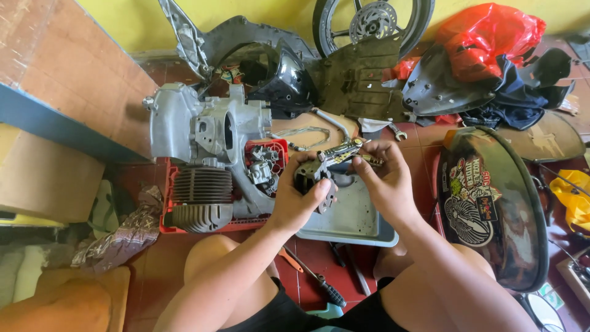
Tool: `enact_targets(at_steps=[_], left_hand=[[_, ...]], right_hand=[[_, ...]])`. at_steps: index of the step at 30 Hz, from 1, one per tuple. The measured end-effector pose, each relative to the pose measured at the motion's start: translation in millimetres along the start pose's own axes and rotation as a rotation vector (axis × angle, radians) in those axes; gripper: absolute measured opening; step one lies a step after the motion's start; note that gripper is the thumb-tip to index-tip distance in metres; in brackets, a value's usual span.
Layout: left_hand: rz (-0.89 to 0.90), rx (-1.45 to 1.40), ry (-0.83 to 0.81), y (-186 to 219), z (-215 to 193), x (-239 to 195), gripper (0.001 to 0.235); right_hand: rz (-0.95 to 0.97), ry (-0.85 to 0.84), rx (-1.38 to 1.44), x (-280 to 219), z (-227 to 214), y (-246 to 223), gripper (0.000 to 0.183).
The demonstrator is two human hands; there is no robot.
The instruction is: The person cleans various disassembled motorcycle engine parts, including a cylinder head and valve springs, using a brush and a tray of liquid. They scrub the components and place them into a red crate.
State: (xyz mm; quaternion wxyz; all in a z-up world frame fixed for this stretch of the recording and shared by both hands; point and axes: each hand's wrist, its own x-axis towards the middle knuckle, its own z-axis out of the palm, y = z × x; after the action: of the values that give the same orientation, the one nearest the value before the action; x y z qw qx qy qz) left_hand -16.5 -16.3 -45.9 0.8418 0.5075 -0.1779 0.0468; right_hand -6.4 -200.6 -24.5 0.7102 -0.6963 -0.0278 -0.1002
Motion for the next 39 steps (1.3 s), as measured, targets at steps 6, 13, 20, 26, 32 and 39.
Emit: enact_targets(at_steps=[6,13,20,26,32,39], left_hand=[[-0.025,-0.029,-0.008,9,-2,2,0.045],[-0.095,-0.068,-0.027,20,-8,8,0.042],[0.602,0.545,-0.295,18,-9,2,0.047],[1.081,0.763,-0.385,44,13,-5,0.012],[1.223,0.915,-0.358,56,18,2,0.015],[1.269,1.03,-0.353,55,14,7,0.018]], right_hand=[[-0.255,-0.087,-0.501,-4,10,-34,0.057],[-0.323,-0.202,-0.571,9,-5,-32,0.047],[-0.923,-0.058,-0.662,7,-13,-33,0.029],[-1.27,-0.08,-0.657,4,-24,-38,0.02],[-1.163,-0.076,-0.583,-6,-15,-33,0.022],[-0.557,-0.403,-0.327,-28,-12,-71,0.039]])
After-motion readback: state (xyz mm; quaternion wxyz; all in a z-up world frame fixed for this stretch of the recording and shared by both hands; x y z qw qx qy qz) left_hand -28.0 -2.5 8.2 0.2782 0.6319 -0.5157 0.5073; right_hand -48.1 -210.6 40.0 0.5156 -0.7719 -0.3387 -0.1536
